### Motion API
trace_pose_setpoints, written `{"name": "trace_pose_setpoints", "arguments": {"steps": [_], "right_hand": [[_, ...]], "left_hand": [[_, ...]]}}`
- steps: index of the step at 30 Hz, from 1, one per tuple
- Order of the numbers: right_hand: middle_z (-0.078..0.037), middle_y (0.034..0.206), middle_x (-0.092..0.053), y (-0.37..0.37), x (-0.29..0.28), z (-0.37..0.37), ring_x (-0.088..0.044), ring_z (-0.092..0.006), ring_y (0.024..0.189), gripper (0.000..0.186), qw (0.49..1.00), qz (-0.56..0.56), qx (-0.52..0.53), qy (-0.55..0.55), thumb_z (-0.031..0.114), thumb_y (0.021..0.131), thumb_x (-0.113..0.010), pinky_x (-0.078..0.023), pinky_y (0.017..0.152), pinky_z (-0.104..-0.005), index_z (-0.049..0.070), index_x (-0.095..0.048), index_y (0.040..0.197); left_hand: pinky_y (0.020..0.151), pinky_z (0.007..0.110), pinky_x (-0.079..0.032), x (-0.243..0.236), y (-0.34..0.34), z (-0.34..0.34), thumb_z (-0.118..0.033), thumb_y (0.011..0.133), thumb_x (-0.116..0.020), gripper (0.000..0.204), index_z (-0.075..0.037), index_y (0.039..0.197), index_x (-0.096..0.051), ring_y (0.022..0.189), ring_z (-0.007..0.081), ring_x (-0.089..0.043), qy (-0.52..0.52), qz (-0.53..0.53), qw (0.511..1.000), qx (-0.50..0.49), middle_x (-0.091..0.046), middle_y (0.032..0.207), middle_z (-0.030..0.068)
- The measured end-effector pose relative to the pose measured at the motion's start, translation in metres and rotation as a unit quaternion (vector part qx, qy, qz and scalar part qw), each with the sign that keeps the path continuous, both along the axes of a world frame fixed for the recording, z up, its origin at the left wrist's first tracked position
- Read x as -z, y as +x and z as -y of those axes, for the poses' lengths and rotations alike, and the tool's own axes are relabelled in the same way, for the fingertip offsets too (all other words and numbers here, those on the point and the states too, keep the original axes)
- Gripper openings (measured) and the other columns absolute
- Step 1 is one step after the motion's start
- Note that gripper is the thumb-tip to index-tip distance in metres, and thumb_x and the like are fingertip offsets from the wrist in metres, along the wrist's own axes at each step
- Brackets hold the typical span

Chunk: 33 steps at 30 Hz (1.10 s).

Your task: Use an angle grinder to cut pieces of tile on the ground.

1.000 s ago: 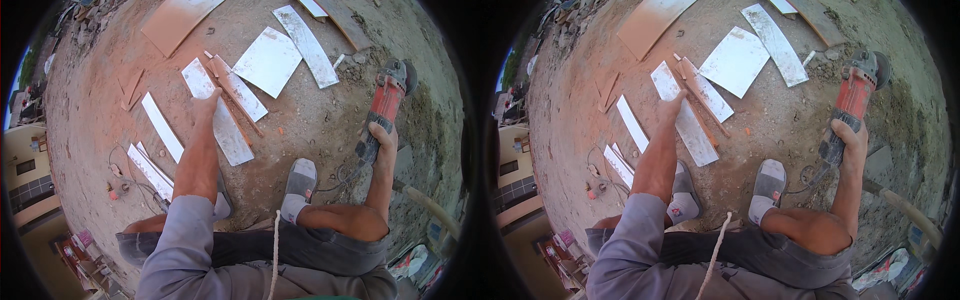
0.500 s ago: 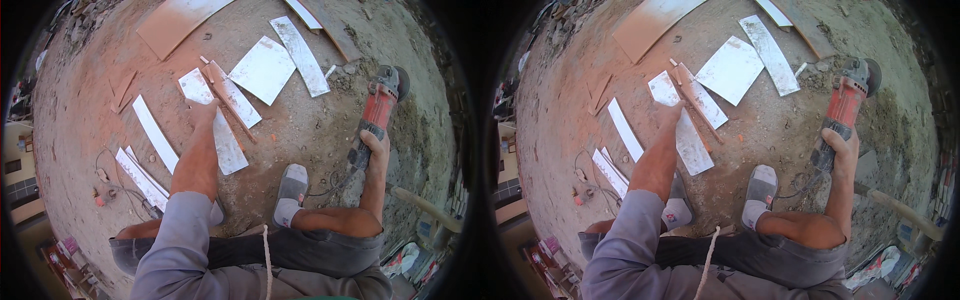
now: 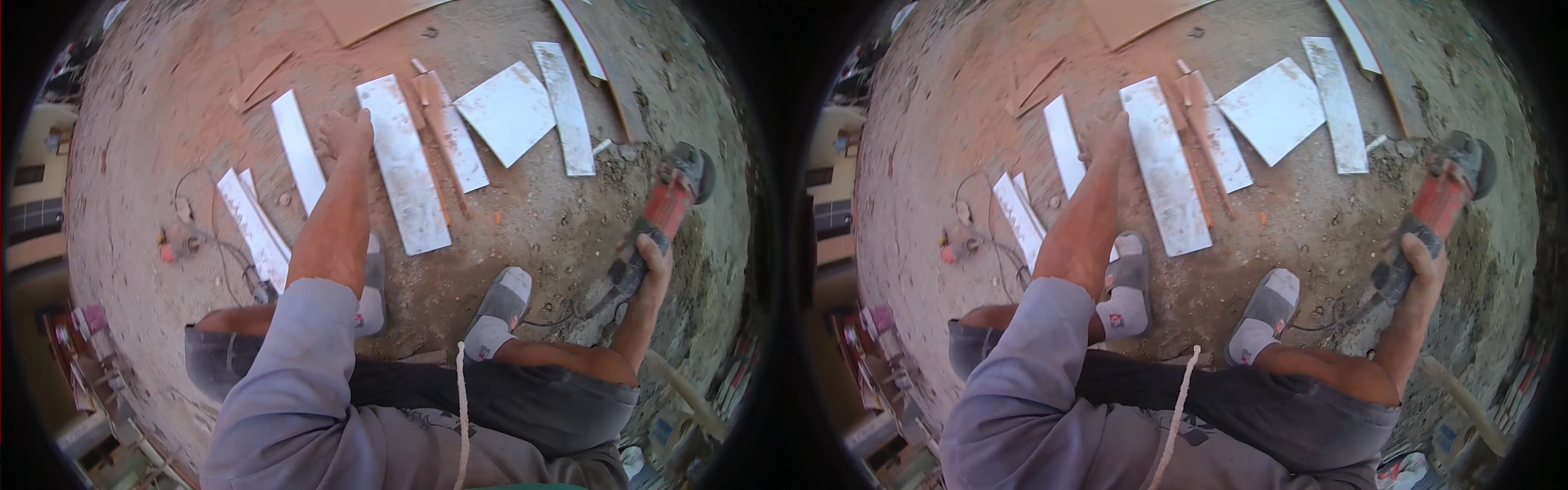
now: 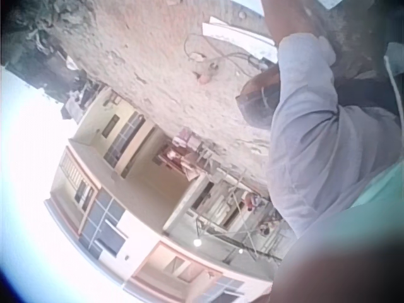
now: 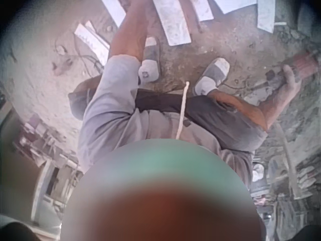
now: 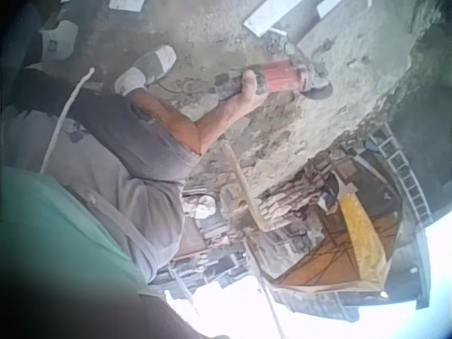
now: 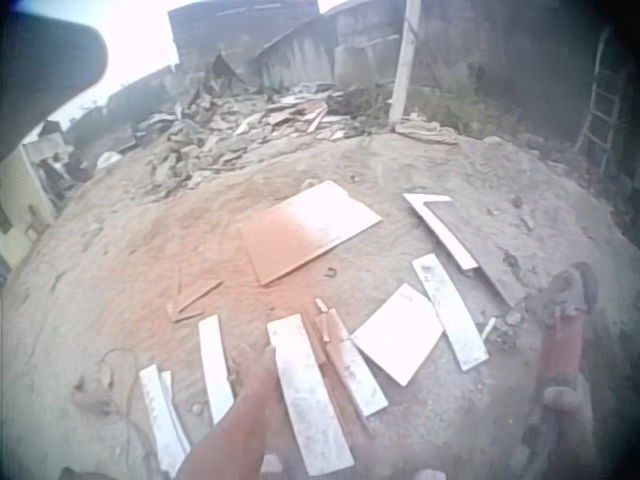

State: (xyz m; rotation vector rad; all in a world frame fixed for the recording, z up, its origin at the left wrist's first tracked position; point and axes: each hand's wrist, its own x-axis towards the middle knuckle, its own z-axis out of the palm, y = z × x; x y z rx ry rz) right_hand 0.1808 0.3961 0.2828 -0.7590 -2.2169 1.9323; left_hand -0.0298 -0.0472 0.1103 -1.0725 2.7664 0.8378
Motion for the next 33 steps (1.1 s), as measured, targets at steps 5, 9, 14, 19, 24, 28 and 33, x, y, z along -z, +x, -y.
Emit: {"name": "trace_pose_setpoints", "arguments": {"steps": [5,9,14,19,24,28,33], "right_hand": [[-0.014,0.083,-0.067,-0.002,-0.015,0.008,-0.065,-0.0177,0.065,0.044,0.998,-0.058,0.038,-0.009,0.029,0.081,-0.067,-0.052,0.058,-0.0290,-0.003,-0.058,0.109],[-0.013,0.084,-0.066,0.001,-0.012,0.020,-0.065,-0.0180,0.066,0.045,0.998,-0.056,0.032,0.010,0.029,0.081,-0.066,-0.052,0.060,-0.0299,-0.004,-0.058,0.110],[-0.012,0.083,-0.066,-0.004,-0.013,0.037,-0.065,-0.0171,0.067,0.046,0.999,-0.049,-0.001,0.011,0.031,0.079,-0.068,-0.051,0.061,-0.0291,-0.003,-0.058,0.109],[-0.011,0.081,-0.066,-0.005,-0.010,0.036,-0.063,-0.0155,0.065,0.045,0.998,-0.047,-0.009,0.028,0.031,0.078,-0.069,-0.050,0.059,-0.0281,-0.002,-0.058,0.107],[-0.010,0.080,-0.065,-0.006,-0.002,0.032,-0.061,-0.0145,0.061,0.045,0.999,-0.050,-0.013,0.012,0.032,0.078,-0.071,-0.048,0.057,-0.0276,-0.001,-0.057,0.105],[-0.009,0.080,-0.065,-0.003,-0.002,0.035,-0.061,-0.0146,0.061,0.046,0.998,-0.065,-0.014,0.009,0.032,0.078,-0.071,-0.048,0.057,-0.0273,-0.001,-0.057,0.105],[-0.010,0.080,-0.065,0.006,-0.002,0.032,-0.062,-0.0147,0.063,0.046,0.998,-0.062,0.000,0.005,0.032,0.076,-0.071,-0.049,0.058,-0.0274,-0.001,-0.057,0.105]], "left_hand": [[0.111,0.062,-0.028,0.028,0.068,0.062,-0.047,0.075,-0.074,0.090,-0.002,0.144,-0.036,0.140,0.0412,-0.031,-0.050,0.069,0.993,-0.080,-0.035,0.146,0.0273],[0.107,0.059,-0.036,0.038,0.113,0.079,-0.044,0.072,-0.076,0.095,-0.003,0.146,-0.032,0.137,0.0408,-0.036,-0.013,0.132,0.989,-0.057,-0.036,0.146,0.0283],[0.101,0.051,-0.044,0.056,0.120,0.111,-0.041,0.067,-0.079,0.097,0.006,0.140,-0.034,0.122,0.0441,-0.051,-0.009,0.058,0.998,-0.021,-0.052,0.129,0.0296],[0.097,0.047,-0.047,0.045,0.127,0.090,-0.037,0.062,-0.079,0.080,0.010,0.121,-0.053,0.110,0.0416,-0.060,-0.022,-0.035,0.998,-0.053,-0.061,0.117,0.0293],[0.091,0.046,-0.049,0.023,0.124,0.038,-0.035,0.065,-0.079,0.075,0.010,0.119,-0.053,0.101,0.0402,-0.063,0.095,-0.147,0.984,-0.024,-0.064,0.110,0.0265],[0.097,0.048,-0.045,0.021,0.122,-0.015,-0.035,0.067,-0.079,0.079,0.008,0.126,-0.048,0.113,0.0410,-0.055,0.073,-0.185,0.980,0.012,-0.056,0.119,0.0276],[0.100,0.047,-0.042,0.022,0.130,-0.050,-0.039,0.068,-0.081,0.083,0.009,0.128,-0.048,0.118,0.0405,-0.051,0.047,-0.126,0.991,0.023,-0.055,0.122,0.0265]]}}
